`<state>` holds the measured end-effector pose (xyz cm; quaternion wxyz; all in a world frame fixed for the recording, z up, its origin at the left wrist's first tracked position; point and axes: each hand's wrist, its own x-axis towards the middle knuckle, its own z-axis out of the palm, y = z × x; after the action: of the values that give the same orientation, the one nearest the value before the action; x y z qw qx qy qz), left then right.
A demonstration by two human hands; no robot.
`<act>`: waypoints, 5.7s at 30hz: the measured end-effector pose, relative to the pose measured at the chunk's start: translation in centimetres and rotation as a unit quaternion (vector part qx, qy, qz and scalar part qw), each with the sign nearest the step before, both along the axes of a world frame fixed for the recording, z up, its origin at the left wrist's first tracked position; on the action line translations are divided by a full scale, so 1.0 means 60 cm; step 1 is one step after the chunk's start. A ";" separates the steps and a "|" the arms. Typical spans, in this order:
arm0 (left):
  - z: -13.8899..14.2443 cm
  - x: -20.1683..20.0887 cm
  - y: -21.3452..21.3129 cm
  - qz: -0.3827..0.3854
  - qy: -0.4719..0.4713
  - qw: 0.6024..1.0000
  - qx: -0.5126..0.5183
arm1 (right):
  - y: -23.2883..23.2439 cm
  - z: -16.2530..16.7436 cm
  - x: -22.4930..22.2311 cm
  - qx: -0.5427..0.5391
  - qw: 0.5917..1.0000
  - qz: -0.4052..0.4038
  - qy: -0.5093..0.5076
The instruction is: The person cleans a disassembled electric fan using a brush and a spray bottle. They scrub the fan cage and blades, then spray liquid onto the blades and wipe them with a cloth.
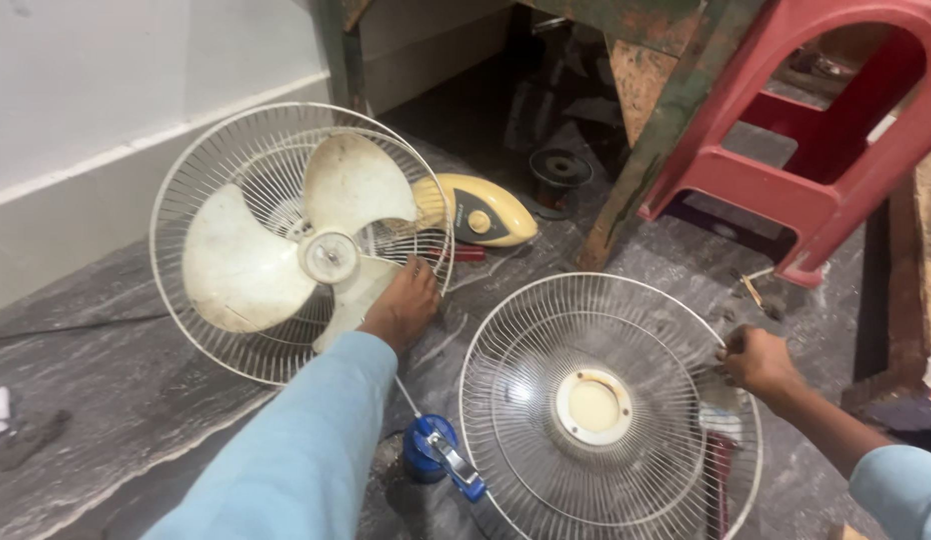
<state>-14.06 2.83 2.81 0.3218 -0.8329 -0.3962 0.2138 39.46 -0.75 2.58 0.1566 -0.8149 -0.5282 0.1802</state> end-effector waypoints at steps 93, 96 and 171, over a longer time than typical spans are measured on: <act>0.205 0.061 0.025 0.081 -0.617 0.782 0.033 | -0.107 0.071 -0.187 -0.175 0.923 0.328 -0.098; 0.206 0.062 0.023 0.064 -0.607 0.792 0.033 | -0.064 0.140 -0.186 -0.062 0.968 0.163 -0.182; 0.111 0.024 0.162 0.218 -0.777 0.557 0.196 | -0.041 -0.077 0.226 -0.293 0.856 0.229 -0.360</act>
<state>-12.65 12.57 9.47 -0.0121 -0.4805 -0.6940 -0.5361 53.02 -3.23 -2.06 -0.3362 -0.6871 -0.6421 0.0518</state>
